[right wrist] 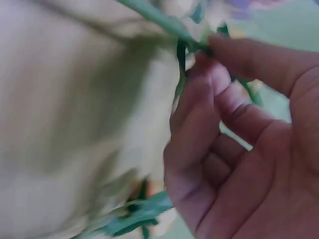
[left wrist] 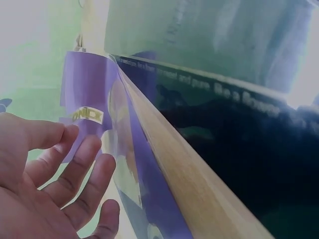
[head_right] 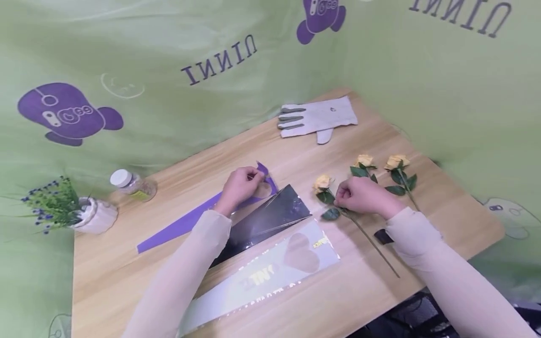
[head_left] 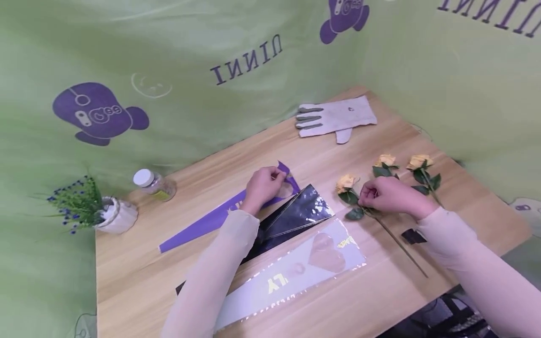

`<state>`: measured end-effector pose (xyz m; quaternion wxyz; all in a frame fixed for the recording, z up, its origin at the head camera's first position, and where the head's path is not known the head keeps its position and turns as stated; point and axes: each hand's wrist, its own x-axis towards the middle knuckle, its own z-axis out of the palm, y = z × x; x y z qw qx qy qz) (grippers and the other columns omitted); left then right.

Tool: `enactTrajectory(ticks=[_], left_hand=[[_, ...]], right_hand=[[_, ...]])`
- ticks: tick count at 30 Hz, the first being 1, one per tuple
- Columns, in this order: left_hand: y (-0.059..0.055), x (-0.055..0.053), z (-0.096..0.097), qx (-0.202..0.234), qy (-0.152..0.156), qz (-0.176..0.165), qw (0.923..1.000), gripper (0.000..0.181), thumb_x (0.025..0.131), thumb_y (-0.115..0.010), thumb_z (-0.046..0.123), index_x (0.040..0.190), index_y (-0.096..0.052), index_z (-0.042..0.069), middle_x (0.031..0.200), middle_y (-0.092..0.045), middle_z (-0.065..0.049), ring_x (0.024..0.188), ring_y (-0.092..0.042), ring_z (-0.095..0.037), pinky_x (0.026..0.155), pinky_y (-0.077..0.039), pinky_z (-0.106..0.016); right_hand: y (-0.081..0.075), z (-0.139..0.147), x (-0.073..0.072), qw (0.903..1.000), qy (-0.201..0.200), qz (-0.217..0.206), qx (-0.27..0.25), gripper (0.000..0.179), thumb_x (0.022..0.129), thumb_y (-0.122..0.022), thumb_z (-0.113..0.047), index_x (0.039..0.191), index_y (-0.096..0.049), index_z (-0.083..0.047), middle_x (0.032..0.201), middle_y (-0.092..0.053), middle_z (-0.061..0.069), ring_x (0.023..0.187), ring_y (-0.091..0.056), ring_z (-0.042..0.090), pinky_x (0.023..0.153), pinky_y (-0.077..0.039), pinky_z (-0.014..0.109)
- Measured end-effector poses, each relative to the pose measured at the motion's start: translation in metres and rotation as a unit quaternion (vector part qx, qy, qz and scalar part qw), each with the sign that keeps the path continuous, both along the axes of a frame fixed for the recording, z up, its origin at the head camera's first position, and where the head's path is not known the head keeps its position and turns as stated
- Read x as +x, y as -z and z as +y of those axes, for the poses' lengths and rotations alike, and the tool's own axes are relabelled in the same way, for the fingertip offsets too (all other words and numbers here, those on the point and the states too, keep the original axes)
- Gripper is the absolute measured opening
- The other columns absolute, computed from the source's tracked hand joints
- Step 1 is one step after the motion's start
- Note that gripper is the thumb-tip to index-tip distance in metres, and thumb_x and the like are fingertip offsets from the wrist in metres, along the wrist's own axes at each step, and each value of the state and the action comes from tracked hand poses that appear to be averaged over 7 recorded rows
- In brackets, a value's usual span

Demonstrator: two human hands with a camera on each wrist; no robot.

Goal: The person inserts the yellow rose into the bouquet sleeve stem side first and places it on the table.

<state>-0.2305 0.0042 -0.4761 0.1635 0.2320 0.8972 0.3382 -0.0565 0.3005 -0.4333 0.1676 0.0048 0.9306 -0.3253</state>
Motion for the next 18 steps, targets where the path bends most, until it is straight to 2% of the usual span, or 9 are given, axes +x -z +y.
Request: enactTrajectory(ticks=[2, 4, 6, 8, 10, 12, 13, 15, 18], left_hand=[[0.0, -0.001, 0.005, 0.0, 0.003, -0.004, 1.0, 0.022, 0.1, -0.063, 0.036, 0.099, -0.075, 0.018, 0.093, -0.071, 0.002, 0.086, -0.064, -0.016, 0.077, -0.05, -0.038], [-0.001, -0.001, 0.007, 0.006, 0.0, -0.013, 0.9999, 0.022, 0.1, -0.063, 0.035, 0.099, -0.075, 0.017, 0.094, -0.071, 0.002, 0.087, -0.064, -0.016, 0.079, -0.05, -0.038], [-0.001, -0.002, 0.007, 0.015, -0.005, -0.023, 0.9996, 0.021, 0.101, -0.064, 0.034, 0.098, -0.075, 0.017, 0.094, -0.071, 0.002, 0.088, -0.064, -0.016, 0.08, -0.05, -0.037], [0.0, -0.002, 0.006, 0.028, -0.007, -0.035, 0.999, 0.021, 0.101, -0.064, 0.033, 0.098, -0.076, 0.016, 0.094, -0.071, 0.002, 0.089, -0.064, -0.017, 0.082, -0.05, -0.037], [0.0, -0.002, 0.005, 0.041, -0.006, -0.052, 0.9978, 0.021, 0.101, -0.064, 0.032, 0.098, -0.076, 0.015, 0.094, -0.07, 0.001, 0.089, -0.063, -0.017, 0.082, -0.05, -0.037], [0.001, -0.002, 0.005, 0.052, -0.003, -0.064, 0.9966, 0.022, 0.102, -0.064, 0.031, 0.098, -0.076, 0.013, 0.094, -0.07, 0.001, 0.089, -0.063, -0.018, 0.083, -0.05, -0.036], [0.001, -0.001, 0.005, 0.056, -0.003, -0.07, 0.996, 0.022, 0.102, -0.063, 0.03, 0.099, -0.076, 0.013, 0.094, -0.07, 0.0, 0.089, -0.063, -0.018, 0.083, -0.05, -0.036], [0.002, -0.001, 0.005, 0.064, -0.005, -0.077, 0.9949, 0.022, 0.102, -0.064, 0.029, 0.099, -0.077, 0.012, 0.095, -0.071, -0.001, 0.089, -0.063, -0.018, 0.083, -0.05, -0.035], [0.003, -0.001, 0.003, 0.074, -0.014, -0.082, 0.9938, 0.021, 0.101, -0.064, 0.028, 0.098, -0.077, 0.011, 0.094, -0.071, -0.001, 0.088, -0.063, -0.017, 0.082, -0.05, -0.033]], right_hand=[[-0.013, 0.001, -0.001, 0.9971, 0.025, -0.022, -0.069, 0.012, 0.094, -0.073, -0.017, 0.096, -0.07, -0.006, 0.082, -0.066, 0.006, 0.07, -0.06, 0.021, 0.064, -0.053, 0.034], [-0.029, 0.0, -0.007, 0.9871, 0.068, -0.026, -0.143, 0.017, 0.096, -0.072, -0.019, 0.103, -0.069, -0.004, 0.089, -0.068, 0.011, 0.074, -0.062, 0.026, 0.064, -0.055, 0.033], [-0.044, -0.004, -0.016, 0.9622, 0.13, 0.003, -0.239, 0.019, 0.096, -0.071, -0.016, 0.107, -0.067, 0.0, 0.094, -0.069, 0.016, 0.078, -0.066, 0.028, 0.067, -0.058, 0.035], [-0.054, -0.009, -0.028, 0.9125, 0.188, 0.065, -0.357, 0.02, 0.095, -0.072, -0.01, 0.107, -0.065, 0.004, 0.095, -0.07, 0.017, 0.08, -0.068, 0.027, 0.071, -0.059, 0.035], [-0.058, -0.016, -0.041, 0.8417, 0.226, 0.136, -0.471, 0.019, 0.093, -0.074, -0.002, 0.105, -0.064, 0.008, 0.094, -0.071, 0.019, 0.079, -0.07, 0.026, 0.073, -0.059, 0.034], [-0.057, -0.023, -0.053, 0.7808, 0.247, 0.197, -0.539, 0.018, 0.09, -0.075, 0.002, 0.101, -0.064, 0.01, 0.092, -0.071, 0.019, 0.077, -0.071, 0.025, 0.073, -0.059, 0.034], [-0.055, -0.027, -0.059, 0.7578, 0.258, 0.222, -0.557, 0.018, 0.089, -0.077, 0.002, 0.099, -0.064, 0.01, 0.091, -0.071, 0.019, 0.076, -0.072, 0.025, 0.073, -0.059, 0.035], [-0.049, -0.032, -0.068, 0.7315, 0.284, 0.259, -0.563, 0.021, 0.087, -0.079, 0.0, 0.097, -0.064, 0.008, 0.089, -0.071, 0.018, 0.075, -0.072, 0.025, 0.072, -0.059, 0.035], [-0.039, -0.036, -0.08, 0.7127, 0.317, 0.295, -0.552, 0.026, 0.085, -0.083, -0.003, 0.097, -0.063, 0.009, 0.089, -0.069, 0.018, 0.074, -0.071, 0.025, 0.071, -0.059, 0.035]])
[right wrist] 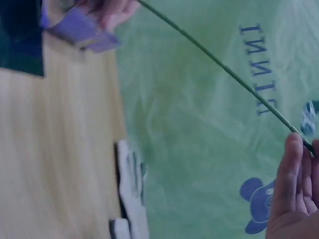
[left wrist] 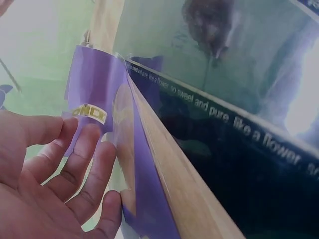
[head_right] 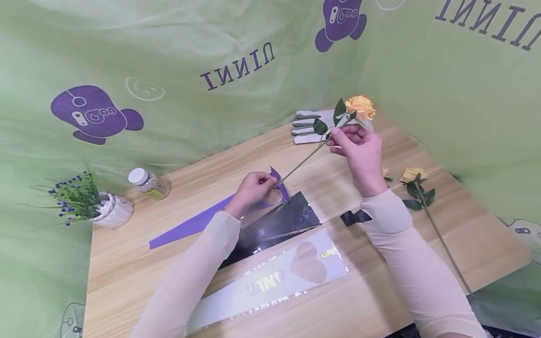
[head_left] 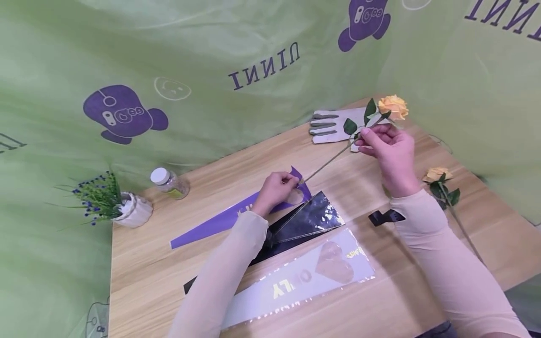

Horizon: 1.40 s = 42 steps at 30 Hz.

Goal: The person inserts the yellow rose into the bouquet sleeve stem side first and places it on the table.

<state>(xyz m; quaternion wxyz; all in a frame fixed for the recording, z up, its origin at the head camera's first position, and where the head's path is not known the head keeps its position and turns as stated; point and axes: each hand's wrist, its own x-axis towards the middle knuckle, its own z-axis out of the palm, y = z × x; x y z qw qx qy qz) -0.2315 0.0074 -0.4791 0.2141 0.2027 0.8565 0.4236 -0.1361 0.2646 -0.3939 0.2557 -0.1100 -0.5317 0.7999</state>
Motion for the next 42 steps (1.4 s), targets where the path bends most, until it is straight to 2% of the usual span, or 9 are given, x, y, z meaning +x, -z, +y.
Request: enactTrajectory(ticks=[3, 7, 10, 15, 20, 26, 29, 35, 42], left_hand=[[0.003, 0.0, 0.002, 0.007, 0.0, -0.003, 1.0, 0.022, 0.101, -0.064, 0.026, 0.096, -0.077, 0.01, 0.092, -0.071, -0.001, 0.086, -0.063, -0.017, 0.079, -0.05, -0.032], [0.004, 0.0, 0.004, 0.009, 0.002, 0.0, 1.0, 0.021, 0.101, -0.064, 0.026, 0.094, -0.076, 0.01, 0.09, -0.071, -0.001, 0.086, -0.063, -0.017, 0.078, -0.05, -0.032], [0.003, 0.001, 0.005, 0.01, 0.002, 0.004, 0.9999, 0.021, 0.101, -0.064, 0.026, 0.093, -0.076, 0.01, 0.092, -0.071, -0.001, 0.089, -0.064, -0.018, 0.082, -0.05, -0.033], [0.002, 0.003, 0.006, 0.019, -0.002, -0.005, 0.9998, 0.022, 0.101, -0.064, 0.026, 0.092, -0.075, 0.009, 0.092, -0.07, -0.001, 0.09, -0.064, -0.018, 0.084, -0.049, -0.034], [0.002, 0.004, 0.007, 0.032, -0.004, -0.018, 0.9993, 0.022, 0.102, -0.064, 0.025, 0.092, -0.075, 0.009, 0.091, -0.07, -0.001, 0.089, -0.063, -0.019, 0.084, -0.049, -0.034], [0.002, 0.004, 0.009, 0.033, -0.004, -0.013, 0.9994, 0.021, 0.101, -0.064, 0.024, 0.093, -0.076, 0.009, 0.09, -0.071, 0.0, 0.089, -0.064, -0.018, 0.084, -0.05, -0.034], [0.001, 0.005, 0.009, 0.031, -0.004, -0.009, 0.9995, 0.021, 0.101, -0.064, 0.024, 0.093, -0.076, 0.009, 0.09, -0.071, 0.0, 0.089, -0.064, -0.018, 0.084, -0.049, -0.034], [0.001, 0.007, 0.009, 0.036, -0.006, -0.003, 0.9993, 0.021, 0.101, -0.065, 0.025, 0.094, -0.076, 0.009, 0.089, -0.07, 0.001, 0.087, -0.063, -0.017, 0.084, -0.049, -0.033], [-0.001, 0.007, 0.011, 0.032, -0.01, 0.007, 0.9994, 0.019, 0.1, -0.066, 0.025, 0.093, -0.075, 0.01, 0.088, -0.067, 0.0, 0.085, -0.059, -0.018, 0.084, -0.047, -0.033]], right_hand=[[0.01, 0.003, -0.004, 0.9993, 0.035, 0.002, 0.013, 0.027, 0.084, -0.083, -0.004, 0.097, -0.064, 0.01, 0.088, -0.067, 0.018, 0.074, -0.071, 0.025, 0.069, -0.059, 0.033], [0.018, 0.006, -0.006, 0.9972, 0.061, 0.009, 0.041, 0.026, 0.084, -0.082, -0.003, 0.095, -0.064, 0.013, 0.085, -0.066, 0.019, 0.071, -0.07, 0.025, 0.068, -0.059, 0.031], [0.023, 0.005, -0.008, 0.9965, 0.07, 0.005, 0.045, 0.025, 0.085, -0.082, -0.003, 0.094, -0.064, 0.012, 0.084, -0.066, 0.019, 0.07, -0.07, 0.024, 0.068, -0.059, 0.03], [0.037, 0.003, -0.014, 0.9971, 0.065, -0.032, 0.023, 0.022, 0.086, -0.081, -0.003, 0.093, -0.064, 0.008, 0.084, -0.068, 0.016, 0.07, -0.071, 0.023, 0.071, -0.059, 0.034], [0.048, 0.005, -0.017, 0.9967, 0.045, -0.063, 0.022, 0.024, 0.09, -0.078, -0.009, 0.1, -0.062, 0.006, 0.089, -0.07, 0.015, 0.074, -0.071, 0.022, 0.073, -0.059, 0.034], [0.053, 0.01, -0.016, 0.9958, 0.024, -0.078, 0.042, 0.032, 0.096, -0.072, -0.016, 0.116, -0.062, 0.007, 0.101, -0.07, 0.016, 0.083, -0.071, 0.023, 0.078, -0.058, 0.032], [0.053, 0.014, -0.015, 0.9951, 0.01, -0.086, 0.047, 0.027, 0.095, -0.073, -0.016, 0.112, -0.065, 0.003, 0.098, -0.071, 0.013, 0.08, -0.071, 0.02, 0.075, -0.058, 0.029], [0.051, 0.018, -0.013, 0.9935, -0.032, -0.098, 0.047, 0.018, 0.092, -0.078, -0.016, 0.098, -0.068, -0.002, 0.087, -0.072, 0.007, 0.062, -0.062, 0.011, 0.058, -0.049, 0.02], [0.053, 0.012, -0.014, 0.9852, -0.066, -0.144, 0.066, 0.019, 0.094, -0.076, -0.019, 0.098, -0.066, -0.004, 0.09, -0.074, 0.007, 0.06, -0.059, 0.01, 0.058, -0.048, 0.019]])
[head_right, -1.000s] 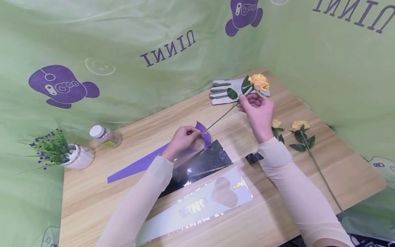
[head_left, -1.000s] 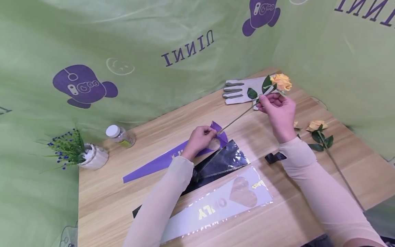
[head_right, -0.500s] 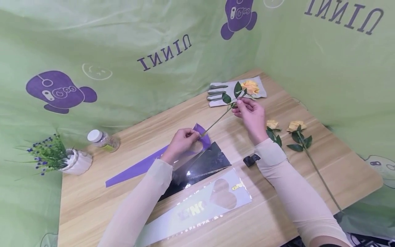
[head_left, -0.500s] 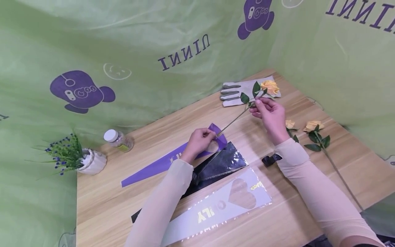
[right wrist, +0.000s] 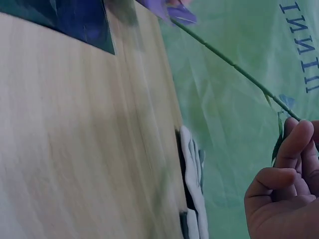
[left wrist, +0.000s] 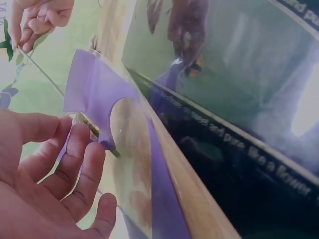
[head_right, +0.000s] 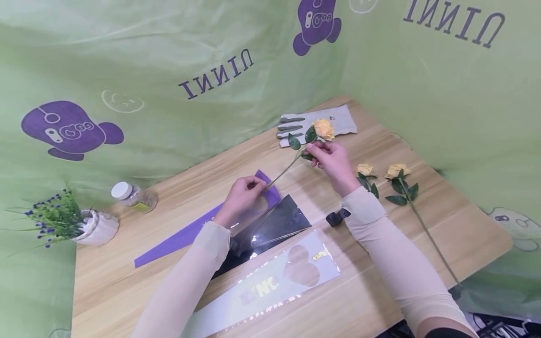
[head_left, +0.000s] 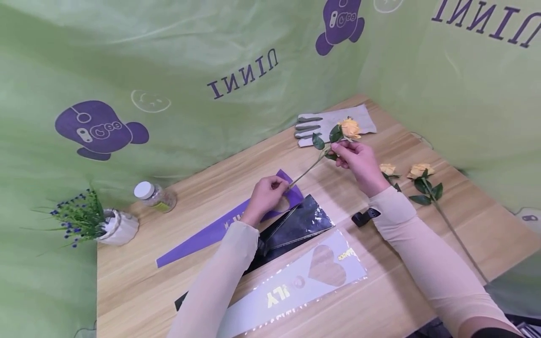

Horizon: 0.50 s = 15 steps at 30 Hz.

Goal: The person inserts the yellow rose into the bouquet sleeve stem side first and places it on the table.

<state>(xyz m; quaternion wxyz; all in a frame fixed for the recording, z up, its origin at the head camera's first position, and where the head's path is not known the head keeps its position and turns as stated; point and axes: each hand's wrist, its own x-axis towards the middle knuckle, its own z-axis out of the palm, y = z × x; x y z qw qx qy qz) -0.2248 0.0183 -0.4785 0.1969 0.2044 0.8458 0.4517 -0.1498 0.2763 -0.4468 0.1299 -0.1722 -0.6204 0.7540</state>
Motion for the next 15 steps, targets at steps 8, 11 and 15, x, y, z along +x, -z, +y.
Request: enactTrajectory(ticks=[8, 11, 15], left_hand=[[-0.0038, -0.001, 0.0004, 0.001, 0.012, 0.018, 0.9998, 0.019, 0.099, -0.066, 0.024, 0.095, -0.076, 0.008, 0.088, -0.067, 0.0, 0.084, -0.059, -0.018, 0.082, -0.048, -0.033], [-0.0048, -0.0001, 0.0006, 0.007, 0.012, 0.015, 0.9998, 0.018, 0.099, -0.066, 0.023, 0.096, -0.076, 0.008, 0.088, -0.068, 0.0, 0.084, -0.06, -0.017, 0.082, -0.048, -0.033], [-0.005, 0.0005, 0.0, 0.021, 0.009, 0.009, 0.9997, 0.019, 0.1, -0.066, 0.024, 0.096, -0.076, 0.008, 0.088, -0.069, 0.001, 0.084, -0.061, -0.016, 0.083, -0.048, -0.032]], right_hand=[[0.0052, -0.007, 0.0014, 0.9996, -0.012, -0.025, 0.003, 0.019, 0.094, -0.075, -0.02, 0.103, -0.068, -0.005, 0.091, -0.074, 0.003, 0.064, -0.06, 0.01, 0.06, -0.048, 0.02], [0.0064, -0.0055, 0.0037, 0.9996, -0.008, -0.027, -0.001, 0.021, 0.094, -0.075, -0.019, 0.108, -0.068, -0.005, 0.094, -0.074, 0.002, 0.064, -0.06, 0.01, 0.061, -0.049, 0.021], [0.0079, -0.0053, 0.0064, 0.9996, -0.017, -0.024, -0.005, 0.025, 0.094, -0.076, -0.018, 0.113, -0.069, -0.004, 0.098, -0.074, 0.003, 0.064, -0.06, 0.01, 0.063, -0.05, 0.022]])
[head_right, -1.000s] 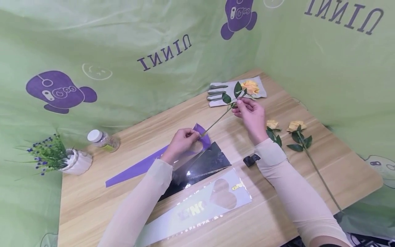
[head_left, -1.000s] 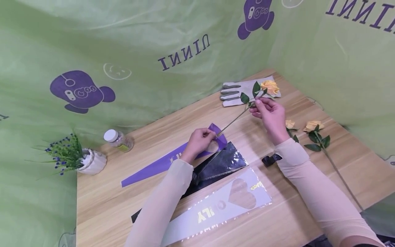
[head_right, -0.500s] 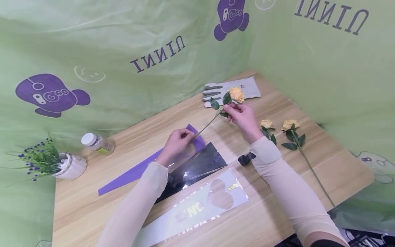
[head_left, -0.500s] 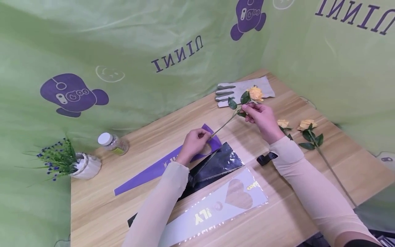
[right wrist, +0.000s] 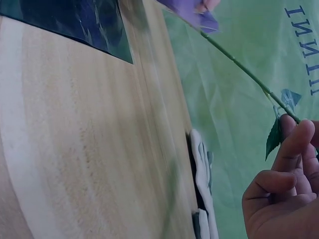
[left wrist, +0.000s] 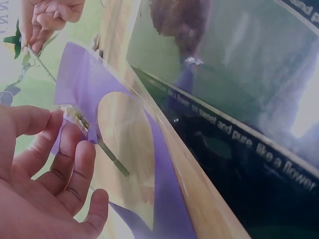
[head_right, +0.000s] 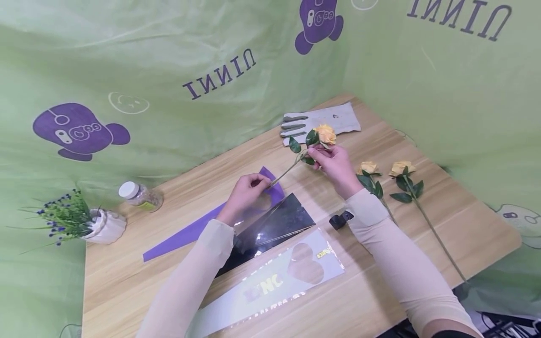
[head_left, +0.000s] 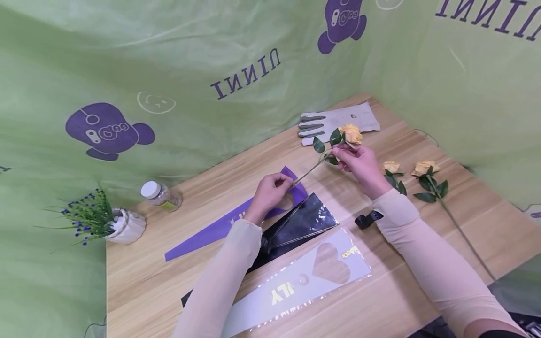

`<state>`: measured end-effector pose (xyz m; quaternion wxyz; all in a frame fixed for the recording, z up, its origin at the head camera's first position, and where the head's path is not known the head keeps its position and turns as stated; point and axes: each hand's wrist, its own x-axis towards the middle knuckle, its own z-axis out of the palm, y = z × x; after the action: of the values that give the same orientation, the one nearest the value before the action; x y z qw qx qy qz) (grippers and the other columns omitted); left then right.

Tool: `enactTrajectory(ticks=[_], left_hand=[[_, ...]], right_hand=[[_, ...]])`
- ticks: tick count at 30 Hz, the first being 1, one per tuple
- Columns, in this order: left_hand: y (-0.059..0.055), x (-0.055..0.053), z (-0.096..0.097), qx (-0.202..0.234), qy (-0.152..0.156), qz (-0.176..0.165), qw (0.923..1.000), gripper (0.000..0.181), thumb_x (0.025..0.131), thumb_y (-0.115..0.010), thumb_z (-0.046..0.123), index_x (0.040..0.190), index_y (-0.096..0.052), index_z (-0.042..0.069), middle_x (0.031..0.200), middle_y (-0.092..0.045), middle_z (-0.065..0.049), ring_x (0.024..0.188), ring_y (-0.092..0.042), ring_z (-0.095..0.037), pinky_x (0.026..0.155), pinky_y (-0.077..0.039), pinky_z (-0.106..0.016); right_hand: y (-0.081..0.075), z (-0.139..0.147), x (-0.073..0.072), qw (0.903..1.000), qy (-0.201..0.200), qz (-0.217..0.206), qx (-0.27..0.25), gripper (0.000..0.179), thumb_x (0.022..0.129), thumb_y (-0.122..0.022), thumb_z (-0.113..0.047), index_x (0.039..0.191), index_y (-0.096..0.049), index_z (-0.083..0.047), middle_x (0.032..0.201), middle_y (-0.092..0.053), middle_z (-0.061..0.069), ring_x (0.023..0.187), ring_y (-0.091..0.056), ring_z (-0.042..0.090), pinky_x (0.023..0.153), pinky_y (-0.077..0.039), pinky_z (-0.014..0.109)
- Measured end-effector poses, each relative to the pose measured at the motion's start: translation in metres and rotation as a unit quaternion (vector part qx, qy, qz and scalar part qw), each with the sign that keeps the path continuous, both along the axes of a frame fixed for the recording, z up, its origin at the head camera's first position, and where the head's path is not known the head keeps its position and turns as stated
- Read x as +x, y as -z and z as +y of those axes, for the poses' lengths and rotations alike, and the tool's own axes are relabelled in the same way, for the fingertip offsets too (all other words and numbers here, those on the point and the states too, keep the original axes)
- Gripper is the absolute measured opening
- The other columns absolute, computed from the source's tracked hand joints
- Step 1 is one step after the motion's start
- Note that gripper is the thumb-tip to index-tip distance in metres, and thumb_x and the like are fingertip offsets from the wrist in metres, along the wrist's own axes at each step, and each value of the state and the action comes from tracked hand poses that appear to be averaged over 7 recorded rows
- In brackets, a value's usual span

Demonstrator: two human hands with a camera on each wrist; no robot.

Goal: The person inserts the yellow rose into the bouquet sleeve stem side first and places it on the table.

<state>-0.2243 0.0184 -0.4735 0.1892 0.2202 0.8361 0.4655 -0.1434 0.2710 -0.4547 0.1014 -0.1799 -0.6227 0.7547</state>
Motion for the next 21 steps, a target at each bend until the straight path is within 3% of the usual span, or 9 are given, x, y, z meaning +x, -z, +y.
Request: enactTrajectory(ticks=[10, 15, 21], left_hand=[[-0.005, 0.005, 0.002, 0.026, 0.005, -0.015, 0.9995, 0.018, 0.1, -0.066, 0.023, 0.097, -0.075, 0.007, 0.088, -0.067, 0.0, 0.084, -0.059, -0.016, 0.083, -0.047, -0.032], [-0.008, 0.009, 0.004, 0.026, 0.019, -0.011, 0.9994, 0.018, 0.101, -0.065, 0.022, 0.1, -0.075, 0.008, 0.092, -0.069, 0.0, 0.087, -0.06, -0.017, 0.084, -0.048, -0.032], [-0.015, 0.012, 0.006, 0.022, 0.009, -0.016, 0.9996, 0.018, 0.101, -0.064, 0.024, 0.101, -0.076, 0.011, 0.091, -0.068, 0.001, 0.084, -0.059, -0.016, 0.079, -0.048, -0.031]], right_hand=[[0.001, -0.013, 0.003, 0.9988, -0.05, -0.004, 0.0, 0.028, 0.094, -0.075, -0.018, 0.115, -0.066, -0.001, 0.098, -0.073, 0.003, 0.067, -0.06, 0.011, 0.067, -0.051, 0.023], [0.002, -0.018, 0.008, 0.9983, -0.055, -0.009, 0.016, 0.026, 0.095, -0.075, -0.018, 0.113, -0.066, -0.001, 0.097, -0.072, 0.003, 0.067, -0.059, 0.012, 0.069, -0.052, 0.026], [0.002, -0.026, 0.01, 0.997, -0.07, -0.011, 0.032, 0.026, 0.094, -0.076, -0.019, 0.112, -0.067, -0.002, 0.098, -0.073, 0.004, 0.067, -0.059, 0.011, 0.071, -0.053, 0.027]])
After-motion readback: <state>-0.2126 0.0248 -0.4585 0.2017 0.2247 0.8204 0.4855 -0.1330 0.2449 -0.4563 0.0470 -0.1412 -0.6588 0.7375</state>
